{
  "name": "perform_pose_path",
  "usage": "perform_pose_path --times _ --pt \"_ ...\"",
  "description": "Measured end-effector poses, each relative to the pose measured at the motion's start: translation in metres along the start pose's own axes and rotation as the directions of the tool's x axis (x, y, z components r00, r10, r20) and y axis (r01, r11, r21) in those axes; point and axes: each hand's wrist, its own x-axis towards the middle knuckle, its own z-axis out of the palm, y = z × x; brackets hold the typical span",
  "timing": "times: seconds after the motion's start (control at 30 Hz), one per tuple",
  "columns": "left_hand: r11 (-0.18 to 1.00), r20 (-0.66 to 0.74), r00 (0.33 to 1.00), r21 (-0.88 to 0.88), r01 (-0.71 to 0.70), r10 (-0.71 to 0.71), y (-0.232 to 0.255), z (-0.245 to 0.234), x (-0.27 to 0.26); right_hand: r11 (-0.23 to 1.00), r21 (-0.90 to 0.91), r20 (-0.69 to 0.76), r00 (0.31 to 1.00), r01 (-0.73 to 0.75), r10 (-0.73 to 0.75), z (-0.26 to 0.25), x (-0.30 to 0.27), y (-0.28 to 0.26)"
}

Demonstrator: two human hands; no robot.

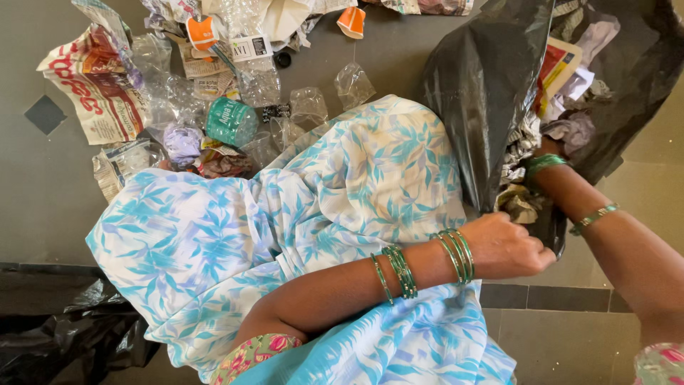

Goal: The person sits on the floor and sorts mixed waste by hand, picking up items such as paper, plastic bottles, and packaging, then placing them into a black plastic bag. The person repeatedly picks, folds, and transfers items from a pile on the floor into the bag.

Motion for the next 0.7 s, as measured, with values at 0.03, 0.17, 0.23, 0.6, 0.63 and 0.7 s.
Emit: perform_pose_path --times 0.03,0.17,0.23,0.6,0.63,0.7 --pt "1.0 -0.015 1.0 0.028 0.009 -0.009 -0.003 -0.007 0.0 1.0 -0.002 -0.025 1.0 0.006 -0.006 -0.007 -0.008 0.01" --pt "0.996 -0.001 0.999 0.08 0.037 -0.037 -0.02 -0.04 -0.001 0.999 -0.01 -0.133 0.99 0.042 -0.043 -0.035 -0.05 0.039" --pt "0.995 -0.109 0.994 0.088 0.037 -0.027 -0.031 -0.056 -0.003 0.995 -0.017 -0.248 0.964 0.096 -0.097 -0.052 -0.072 0.043" --pt "0.942 0.073 0.976 0.285 0.178 -0.207 -0.052 -0.089 -0.015 0.967 0.165 -0.085 0.974 -0.194 0.21 -0.171 -0.092 -0.068" --pt "0.953 0.032 0.979 0.237 0.188 -0.201 -0.051 -0.087 -0.015 0.971 0.175 -0.049 0.984 -0.161 0.172 -0.171 -0.077 -0.082" --pt "0.964 -0.051 0.981 0.182 0.191 -0.185 -0.051 -0.084 -0.015 0.975 0.203 -0.08 0.991 -0.085 0.103 -0.169 -0.062 -0.104"
